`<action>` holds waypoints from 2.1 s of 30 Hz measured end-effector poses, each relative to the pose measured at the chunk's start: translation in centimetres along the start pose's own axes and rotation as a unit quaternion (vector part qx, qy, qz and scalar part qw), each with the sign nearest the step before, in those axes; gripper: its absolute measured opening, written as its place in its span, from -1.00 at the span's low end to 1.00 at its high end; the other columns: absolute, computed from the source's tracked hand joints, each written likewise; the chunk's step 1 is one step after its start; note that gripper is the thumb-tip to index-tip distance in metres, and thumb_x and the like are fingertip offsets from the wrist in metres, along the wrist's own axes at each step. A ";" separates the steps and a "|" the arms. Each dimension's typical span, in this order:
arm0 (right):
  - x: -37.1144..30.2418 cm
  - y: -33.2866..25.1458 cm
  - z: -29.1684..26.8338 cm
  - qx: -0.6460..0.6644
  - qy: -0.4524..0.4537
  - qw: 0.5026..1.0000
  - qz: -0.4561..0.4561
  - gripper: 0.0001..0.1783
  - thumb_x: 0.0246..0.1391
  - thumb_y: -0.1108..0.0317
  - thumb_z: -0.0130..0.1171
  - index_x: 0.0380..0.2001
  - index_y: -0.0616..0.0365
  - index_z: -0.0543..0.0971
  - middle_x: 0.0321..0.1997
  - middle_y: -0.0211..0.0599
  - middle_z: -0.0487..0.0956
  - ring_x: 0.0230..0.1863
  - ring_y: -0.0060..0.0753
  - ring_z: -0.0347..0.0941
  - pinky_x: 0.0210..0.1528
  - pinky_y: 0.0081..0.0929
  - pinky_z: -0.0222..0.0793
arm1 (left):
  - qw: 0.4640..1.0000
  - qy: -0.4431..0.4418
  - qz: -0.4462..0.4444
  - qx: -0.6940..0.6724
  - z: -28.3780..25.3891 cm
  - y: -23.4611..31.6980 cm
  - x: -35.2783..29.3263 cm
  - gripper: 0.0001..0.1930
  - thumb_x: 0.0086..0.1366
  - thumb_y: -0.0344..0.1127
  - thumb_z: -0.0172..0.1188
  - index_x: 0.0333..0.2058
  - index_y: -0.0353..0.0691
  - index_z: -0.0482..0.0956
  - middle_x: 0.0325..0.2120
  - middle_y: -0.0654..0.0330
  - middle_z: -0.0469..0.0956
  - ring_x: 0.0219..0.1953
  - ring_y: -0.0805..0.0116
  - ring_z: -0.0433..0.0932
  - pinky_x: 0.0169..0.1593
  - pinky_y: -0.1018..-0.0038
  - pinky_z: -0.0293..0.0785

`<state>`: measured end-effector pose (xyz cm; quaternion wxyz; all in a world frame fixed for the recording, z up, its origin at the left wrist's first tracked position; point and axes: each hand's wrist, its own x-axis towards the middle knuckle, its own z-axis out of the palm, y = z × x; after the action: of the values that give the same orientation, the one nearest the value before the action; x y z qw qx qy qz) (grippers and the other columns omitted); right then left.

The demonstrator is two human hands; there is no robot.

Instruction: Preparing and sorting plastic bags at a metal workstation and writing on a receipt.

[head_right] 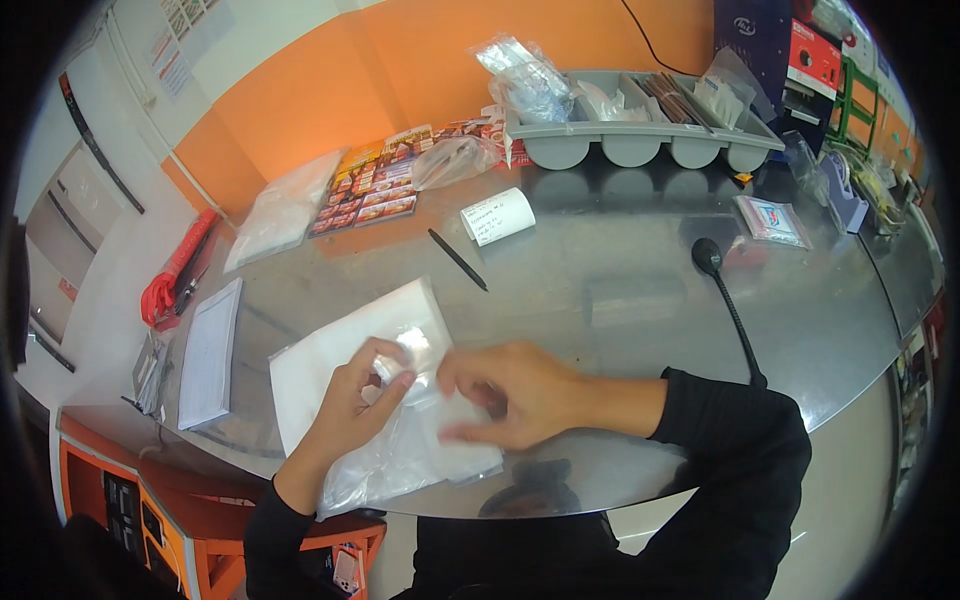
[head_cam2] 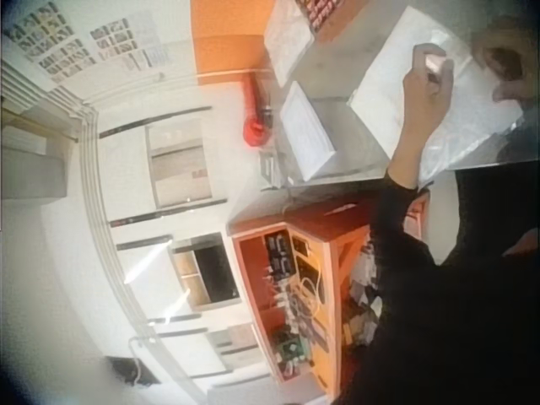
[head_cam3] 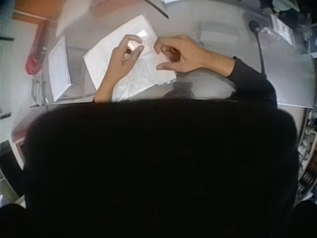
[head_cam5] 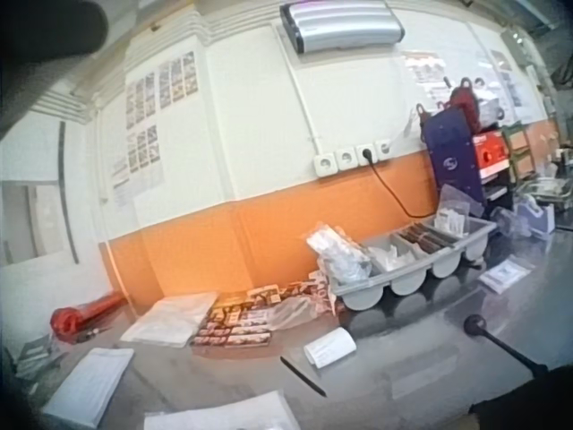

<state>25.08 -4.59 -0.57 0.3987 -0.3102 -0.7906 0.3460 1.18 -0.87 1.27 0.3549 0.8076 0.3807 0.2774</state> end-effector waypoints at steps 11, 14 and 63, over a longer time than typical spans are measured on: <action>0.0 2.0 0.9 -0.053 -0.074 0.995 0.047 -0.80 0.11 0.18 0.30 -0.33 0.08 0.67 -0.61 -0.39 0.50 -0.66 -0.53 0.30 -0.54 -0.47 0.19 | 0.987 -0.105 0.110 0.055 -1.0 -0.6 0.2 -0.81 0.22 -0.50 0.10 -0.20 -0.13 0.55 -0.37 0.14 0.49 -0.36 0.28 0.51 -0.16 0.45 0.44; 0.2 2.4 1.5 0.115 -0.001 0.987 0.113 -0.80 0.17 0.25 0.26 -0.38 0.17 0.69 -0.60 -0.47 0.50 -0.61 -0.75 0.22 -0.54 -0.56 0.13 | 0.981 -0.088 0.138 0.103 -0.6 0.8 -0.2 -0.83 0.22 -0.52 0.10 -0.24 -0.13 0.55 -0.38 0.13 0.51 -0.34 0.23 0.50 -0.17 0.47 0.41; 0.0 3.1 2.6 0.159 0.014 0.978 0.132 -0.90 0.19 0.44 0.21 -0.25 0.22 0.58 -0.60 -0.58 0.34 -0.52 -0.80 0.22 -0.45 -0.68 0.13 | 0.983 -0.039 0.172 0.057 -0.4 0.3 -0.1 -0.84 0.25 -0.44 0.15 -0.18 -0.16 0.51 -0.45 0.15 0.51 -0.49 0.34 0.45 -0.32 0.53 0.39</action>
<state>23.53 -3.62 -4.15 0.4046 -0.3492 -0.6720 0.5126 0.95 -0.93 1.71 0.2702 0.8902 0.2365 0.2804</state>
